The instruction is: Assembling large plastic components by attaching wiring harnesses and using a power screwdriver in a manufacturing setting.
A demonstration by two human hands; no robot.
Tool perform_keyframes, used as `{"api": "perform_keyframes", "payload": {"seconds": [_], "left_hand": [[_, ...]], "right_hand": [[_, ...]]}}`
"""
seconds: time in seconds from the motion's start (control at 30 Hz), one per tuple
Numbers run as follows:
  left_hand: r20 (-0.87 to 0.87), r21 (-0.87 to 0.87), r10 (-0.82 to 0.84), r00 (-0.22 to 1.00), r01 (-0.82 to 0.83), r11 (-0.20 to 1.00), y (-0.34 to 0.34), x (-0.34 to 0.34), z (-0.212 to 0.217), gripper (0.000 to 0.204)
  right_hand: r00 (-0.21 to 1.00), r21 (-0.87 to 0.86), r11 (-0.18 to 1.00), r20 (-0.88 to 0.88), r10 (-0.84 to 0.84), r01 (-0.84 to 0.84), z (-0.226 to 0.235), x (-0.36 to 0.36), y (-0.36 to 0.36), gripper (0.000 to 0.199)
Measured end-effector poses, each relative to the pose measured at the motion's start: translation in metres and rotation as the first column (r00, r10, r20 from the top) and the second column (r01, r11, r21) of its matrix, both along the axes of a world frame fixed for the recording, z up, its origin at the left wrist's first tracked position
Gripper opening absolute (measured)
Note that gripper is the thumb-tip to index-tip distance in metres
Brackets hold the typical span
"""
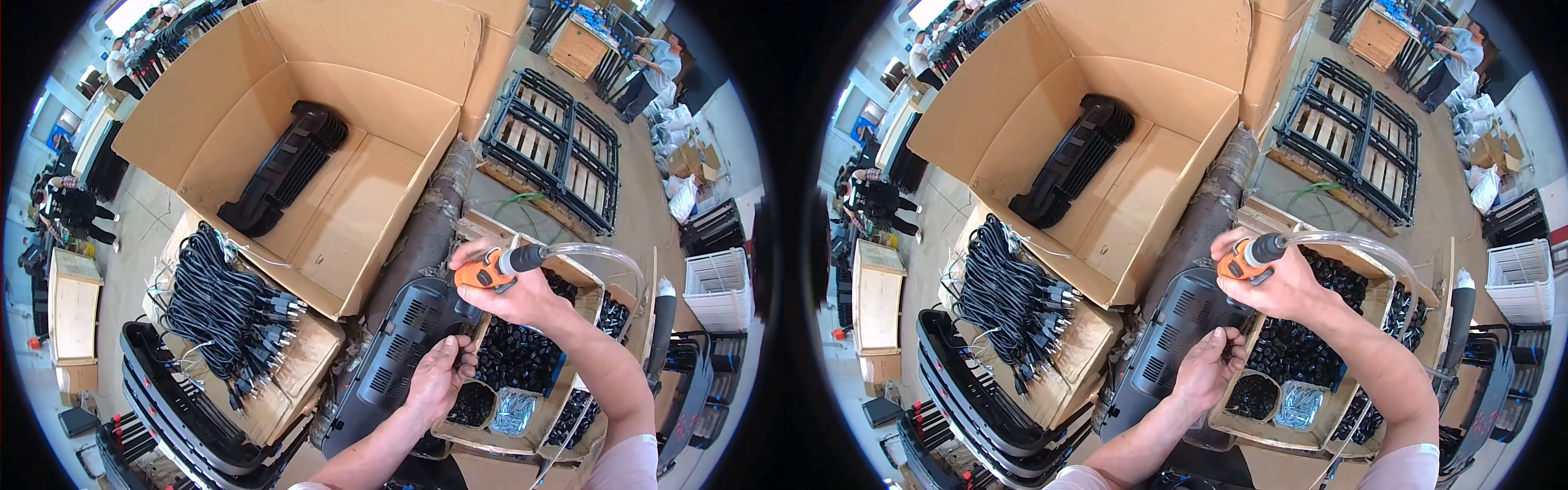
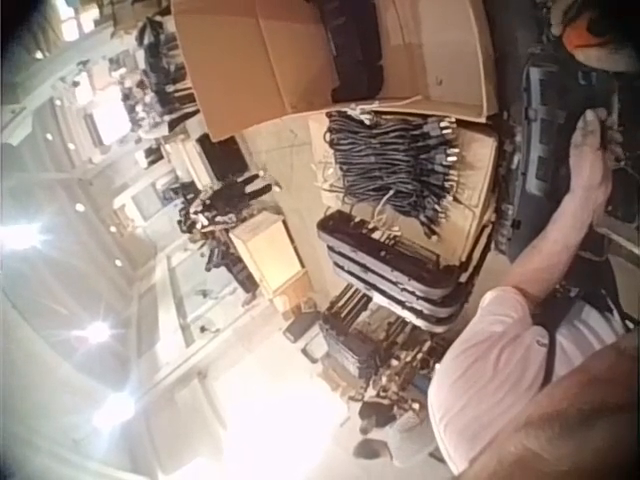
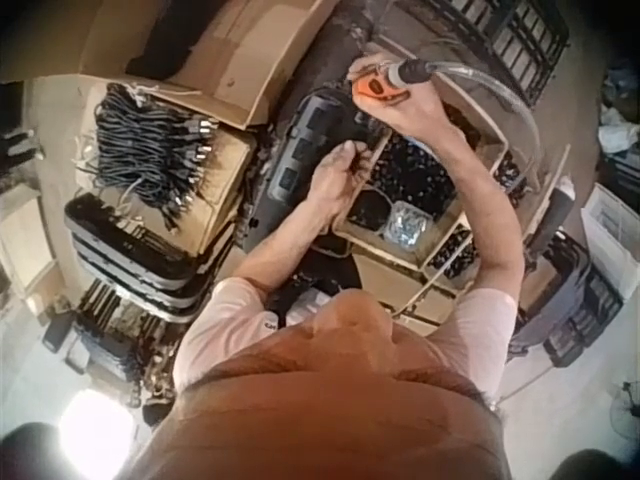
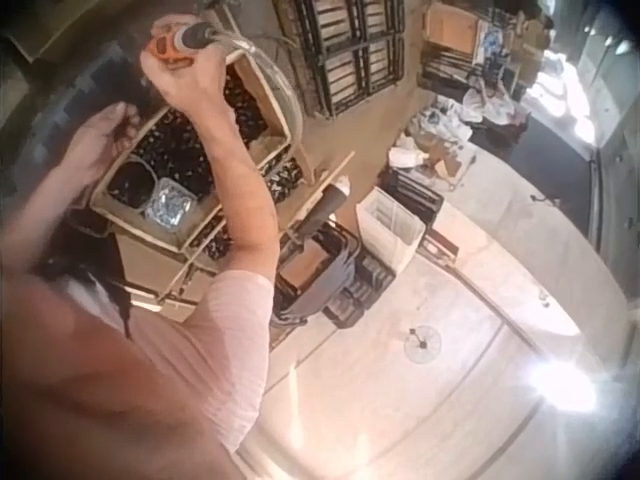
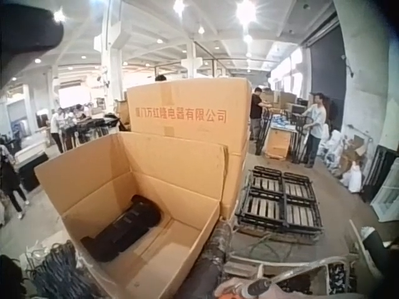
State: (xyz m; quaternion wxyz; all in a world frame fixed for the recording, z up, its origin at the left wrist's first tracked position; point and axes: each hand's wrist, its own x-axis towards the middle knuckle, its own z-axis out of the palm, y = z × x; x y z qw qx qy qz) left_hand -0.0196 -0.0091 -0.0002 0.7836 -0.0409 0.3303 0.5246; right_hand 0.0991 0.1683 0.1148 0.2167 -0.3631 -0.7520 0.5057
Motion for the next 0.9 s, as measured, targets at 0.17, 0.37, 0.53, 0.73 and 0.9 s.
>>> {"api": "perform_keyframes", "payload": {"seconds": [0.17,0.37,0.53,0.73,0.9], "left_hand": [[0.061,-0.075,0.033,0.998,-0.029,0.997,-0.002,0.001,0.018,0.033],[-0.044,-0.019,-0.026,0.999,0.025,0.999,-0.007,-0.001,0.019,0.032],[0.01,0.007,-0.001,1.0,0.001,1.0,-0.014,-0.007,0.02,0.028],[-0.11,-0.14,0.013,0.994,-0.029,0.99,-0.015,-0.007,0.016,0.03],[-0.153,-0.074,0.085,0.985,-0.097,0.992,-0.015,-0.012,0.023,0.029]], "right_hand": [[0.999,-0.075,0.997,0.02,-0.03,0.031,-0.008,0.002,-0.002,0.029],[0.997,-0.01,0.997,-0.04,-0.071,0.071,-0.009,0.0,-0.008,0.026],[0.995,-0.027,0.998,-0.08,-0.067,0.065,-0.015,0.0,-0.007,0.025],[0.996,-0.007,0.998,-0.062,-0.056,0.056,-0.014,-0.001,-0.009,0.025],[1.0,-0.047,0.999,-0.004,-0.025,0.025,-0.015,-0.001,-0.007,0.031]]}}
